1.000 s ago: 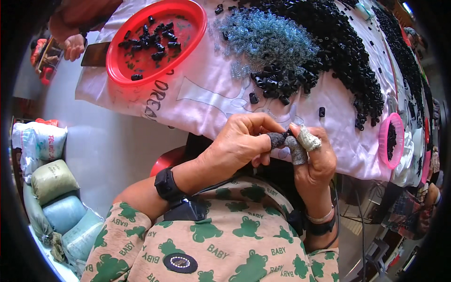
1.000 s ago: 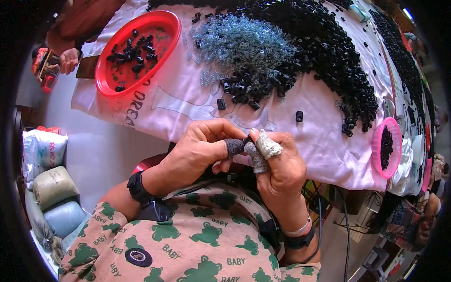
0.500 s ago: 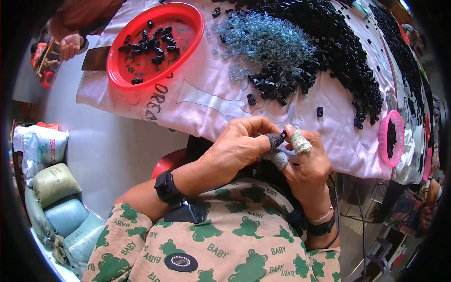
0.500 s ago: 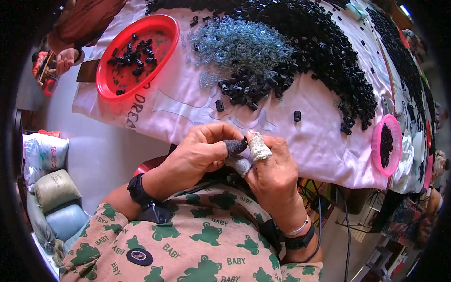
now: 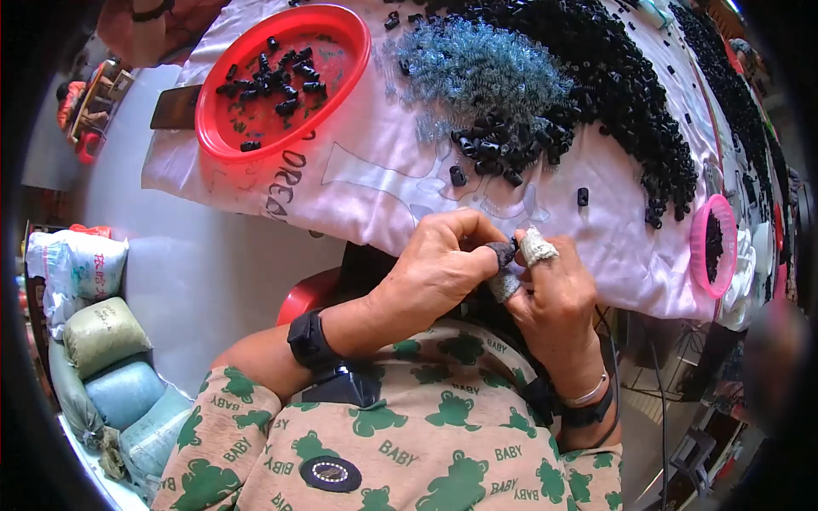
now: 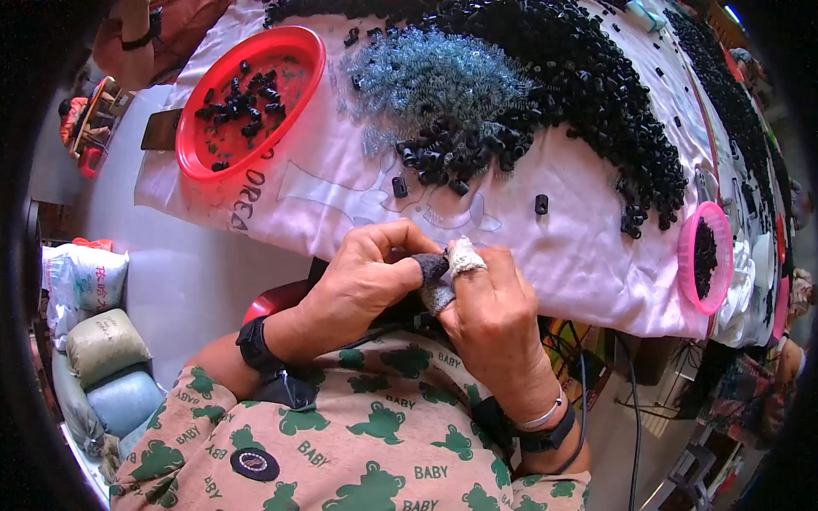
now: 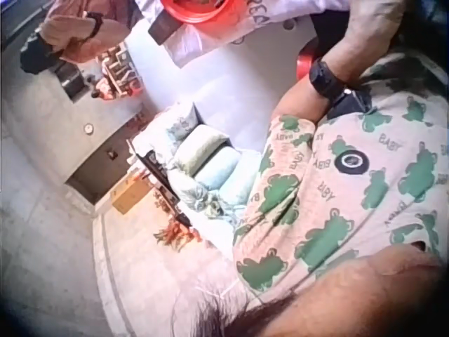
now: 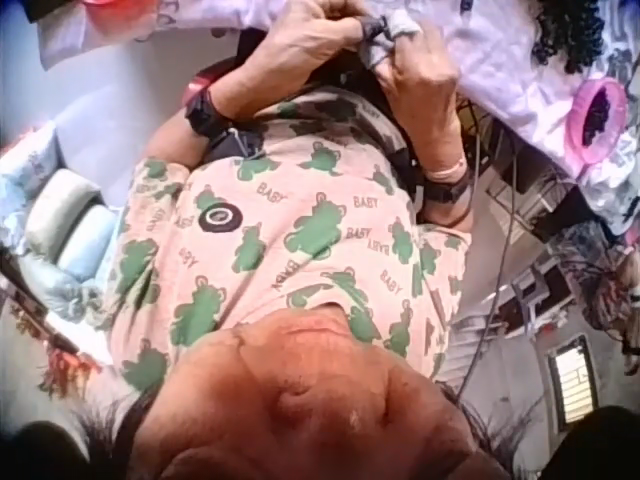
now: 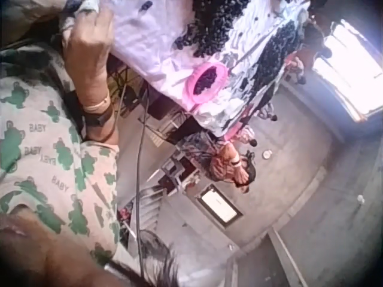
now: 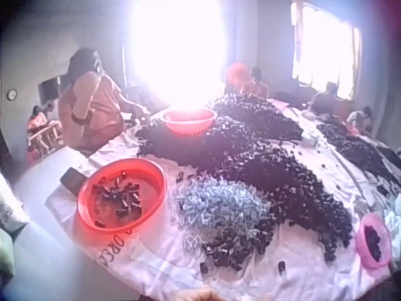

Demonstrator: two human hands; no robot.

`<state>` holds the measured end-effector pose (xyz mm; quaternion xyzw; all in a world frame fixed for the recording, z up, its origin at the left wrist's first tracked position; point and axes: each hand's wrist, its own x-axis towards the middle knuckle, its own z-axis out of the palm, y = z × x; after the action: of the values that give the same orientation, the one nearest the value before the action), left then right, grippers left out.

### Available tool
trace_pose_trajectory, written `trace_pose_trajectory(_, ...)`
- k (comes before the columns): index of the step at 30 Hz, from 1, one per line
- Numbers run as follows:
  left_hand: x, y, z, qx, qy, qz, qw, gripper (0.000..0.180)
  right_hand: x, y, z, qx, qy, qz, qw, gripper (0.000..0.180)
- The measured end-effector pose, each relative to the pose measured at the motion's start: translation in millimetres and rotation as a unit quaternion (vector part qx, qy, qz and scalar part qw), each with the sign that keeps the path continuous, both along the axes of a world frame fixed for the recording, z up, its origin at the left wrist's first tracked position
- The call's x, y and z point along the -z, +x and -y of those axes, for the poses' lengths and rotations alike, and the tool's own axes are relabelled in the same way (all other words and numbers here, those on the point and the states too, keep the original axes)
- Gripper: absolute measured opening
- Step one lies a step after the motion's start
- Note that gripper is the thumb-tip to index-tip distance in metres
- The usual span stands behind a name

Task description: Assembling or checking small black plastic components at a manufacturing workstation.

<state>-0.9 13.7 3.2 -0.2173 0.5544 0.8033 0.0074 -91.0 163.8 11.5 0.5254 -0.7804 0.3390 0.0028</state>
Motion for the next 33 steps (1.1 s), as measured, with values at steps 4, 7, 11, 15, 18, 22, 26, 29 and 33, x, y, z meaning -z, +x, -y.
trace_pose_trajectory(4, -0.5, -0.3, 0.6, 0.018, -0.011, 0.017, 1.0, 0.015, 0.9, -1.9, -0.1, -0.007, 0.021, -0.02, 1.0, 0.039)
trace_pose_trajectory(7, -2.8, -0.9, 4.0, 0.031, 0.012, 0.009, 0.999, 0.017, 2.6, -4.4, 0.6, -0.003, 0.014, -0.015, 1.0, 0.036)
trace_pose_trajectory(11, -7.2, 0.2, 3.0, 0.022, -0.002, -0.048, 0.999, 0.019, -2.2, -7.6, 1.2, -0.014, 0.013, -0.022, 1.0, 0.036)
trace_pose_trajectory(15, -1.3, -0.6, 5.3, 0.029, -0.022, -0.037, 0.999, 0.019, -1.6, -3.8, 0.4, -0.025, 0.017, -0.011, 0.999, 0.035)
trace_pose_trajectory(18, -1.1, -0.6, 5.3, 0.023, 0.022, -0.029, 0.999, 0.02, -3.1, -5.7, 0.0, -0.036, 0.021, -0.024, 0.999, 0.033)
trace_pose_trajectory(22, -8.4, -1.2, 5.0, 0.032, 0.043, -0.01, 0.999, 0.02, -0.8, -5.8, -0.7, -0.031, 0.007, -0.033, 0.999, 0.03)
trace_pose_trajectory(26, -0.4, -1.6, 1.8, 0.048, 0.039, -0.038, 0.997, 0.03, -1.3, -9.2, -2.0, 0.005, 0.014, 0.0, 1.0, 0.031)
trace_pose_trajectory(29, -4.0, 0.4, 0.1, 0.04, -0.039, -0.041, 0.998, 0.039, -0.8, -14.8, -0.3, 0.018, -0.016, 0.035, 0.999, 0.03)
trace_pose_trajectory(33, -4.1, -1.6, -1.4, 0.095, -0.027, -0.089, 0.991, 0.046, -2.6, -13.6, -0.3, 0.019, -0.026, 0.066, 0.997, 0.028)
